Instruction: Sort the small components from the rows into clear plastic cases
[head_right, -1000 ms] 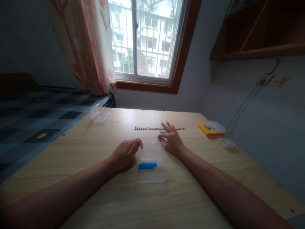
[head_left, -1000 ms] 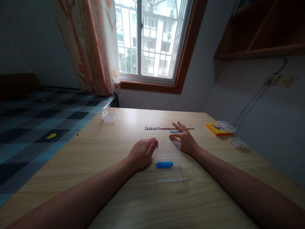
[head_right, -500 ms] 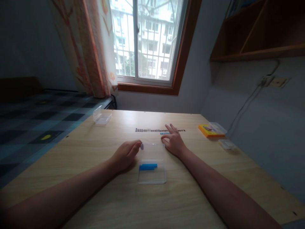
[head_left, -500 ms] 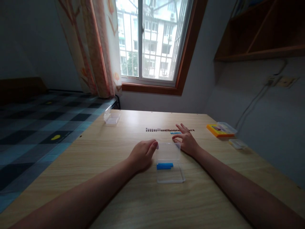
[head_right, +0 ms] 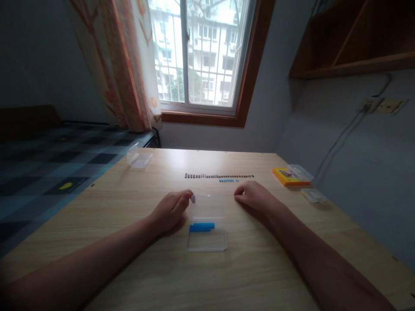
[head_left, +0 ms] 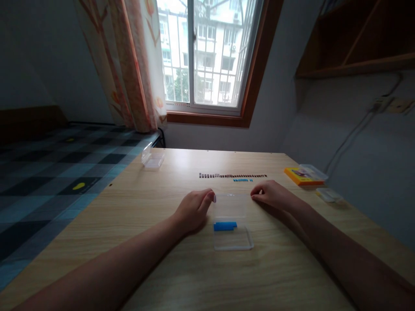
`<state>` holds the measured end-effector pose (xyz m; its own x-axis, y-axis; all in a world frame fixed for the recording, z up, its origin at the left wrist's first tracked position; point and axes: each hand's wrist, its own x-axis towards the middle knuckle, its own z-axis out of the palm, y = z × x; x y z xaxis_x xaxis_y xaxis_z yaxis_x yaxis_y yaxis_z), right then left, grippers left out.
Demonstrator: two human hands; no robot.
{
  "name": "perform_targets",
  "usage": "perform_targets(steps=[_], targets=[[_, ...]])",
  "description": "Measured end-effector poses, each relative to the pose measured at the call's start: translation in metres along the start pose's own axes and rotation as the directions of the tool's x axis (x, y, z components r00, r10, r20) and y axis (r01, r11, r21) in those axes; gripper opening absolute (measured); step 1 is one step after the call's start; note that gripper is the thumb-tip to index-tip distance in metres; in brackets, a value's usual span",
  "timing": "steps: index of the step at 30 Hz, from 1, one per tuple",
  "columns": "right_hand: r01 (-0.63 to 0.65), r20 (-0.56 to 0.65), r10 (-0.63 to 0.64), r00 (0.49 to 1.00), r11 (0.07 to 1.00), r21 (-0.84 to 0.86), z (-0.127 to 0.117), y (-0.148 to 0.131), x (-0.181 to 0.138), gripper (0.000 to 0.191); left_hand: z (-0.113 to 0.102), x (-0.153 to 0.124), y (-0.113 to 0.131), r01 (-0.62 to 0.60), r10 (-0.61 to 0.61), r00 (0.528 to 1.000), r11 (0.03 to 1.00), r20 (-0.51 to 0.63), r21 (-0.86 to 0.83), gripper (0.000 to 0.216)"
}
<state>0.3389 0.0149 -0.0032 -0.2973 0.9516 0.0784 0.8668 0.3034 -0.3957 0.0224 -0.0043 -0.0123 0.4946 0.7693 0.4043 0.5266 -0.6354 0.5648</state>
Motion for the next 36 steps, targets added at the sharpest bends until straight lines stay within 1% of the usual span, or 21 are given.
perform_targets(steps=[3, 6, 7, 9, 11, 14, 16, 20, 22, 25, 28, 30, 32, 36], targets=[[-0.026, -0.002, 0.026, 1.0, 0.999, -0.028, -0.016, -0.004, -0.011, 0.018, 0.0, -0.001, 0.0, -0.006, 0.006, 1.0, 1.0, -0.008, -0.008, 0.054], [-0.02, -0.02, 0.02, 1.0, 0.999, -0.025, -0.034, -0.016, -0.028, 0.021, 0.0, -0.001, -0.001, -0.009, 0.009, 1.0, 1.0, -0.013, -0.012, 0.054], [-0.006, -0.011, 0.006, 1.0, 1.0, 0.005, -0.039, -0.023, -0.035, 0.022, 0.001, -0.001, -0.001, -0.008, 0.008, 1.0, 1.0, -0.015, -0.014, 0.054], [0.057, 0.043, -0.061, 0.997, 0.994, 0.09, -0.042, -0.04, -0.047, 0.021, 0.001, 0.0, -0.002, -0.005, 0.004, 1.0, 1.0, -0.016, -0.017, 0.054], [0.118, 0.086, -0.132, 0.987, 0.981, 0.151, -0.038, -0.06, -0.056, 0.016, 0.002, 0.0, -0.002, -0.002, 0.002, 1.0, 1.0, -0.015, -0.02, 0.054], [0.206, 0.154, -0.236, 0.96, 0.96, 0.189, -0.022, -0.087, -0.064, 0.012, 0.003, 0.0, -0.003, 0.001, -0.001, 1.0, 1.0, -0.016, -0.023, 0.054], [0.219, 0.179, -0.249, 0.952, 0.96, 0.172, -0.009, -0.097, -0.065, 0.014, 0.003, 0.0, -0.003, 0.003, -0.004, 1.0, 1.0, -0.019, -0.024, 0.053], [0.176, 0.18, -0.187, 0.966, 0.982, 0.075, 0.007, -0.1, -0.064, 0.016, 0.003, 0.0, -0.002, 0.003, -0.003, 1.0, 1.0, -0.018, -0.027, 0.051], [0.155, 0.171, -0.161, 0.972, 0.987, 0.048, 0.01, -0.099, -0.063, 0.016, 0.002, 0.0, -0.002, 0.001, -0.002, 1.0, 1.0, -0.016, -0.028, 0.051], [0.151, 0.152, -0.155, 0.976, 0.988, 0.035, 0.01, -0.096, -0.062, 0.015, 0.002, 0.0, -0.002, -0.002, 0.002, 1.0, 1.0, -0.01, -0.027, 0.053], [0.174, 0.123, -0.177, 0.977, 0.984, 0.033, 0.004, -0.095, -0.063, 0.014, 0.002, 0.0, -0.002, -0.002, 0.002, 1.0, 1.0, -0.007, -0.024, 0.055], [0.204, 0.118, -0.207, 0.971, 0.978, 0.036, -0.001, -0.095, -0.064, 0.017, 0.002, 0.0, -0.001, -0.001, 0.001, 1.0, 1.0, -0.008, -0.021, 0.057], [0.246, 0.136, -0.249, 0.959, 0.968, 0.039, -0.005, -0.095, -0.066, 0.02, 0.002, -0.001, -0.001, -0.002, 0.002, 1.0, 1.0, -0.007, -0.017, 0.057], [0.315, 0.214, -0.312, 0.926, 0.949, 0.02, -0.008, -0.097, -0.069, 0.023, 0.002, -0.001, 0.001, -0.006, 0.006, 1.0, 1.0, -0.008, -0.009, 0.058]])
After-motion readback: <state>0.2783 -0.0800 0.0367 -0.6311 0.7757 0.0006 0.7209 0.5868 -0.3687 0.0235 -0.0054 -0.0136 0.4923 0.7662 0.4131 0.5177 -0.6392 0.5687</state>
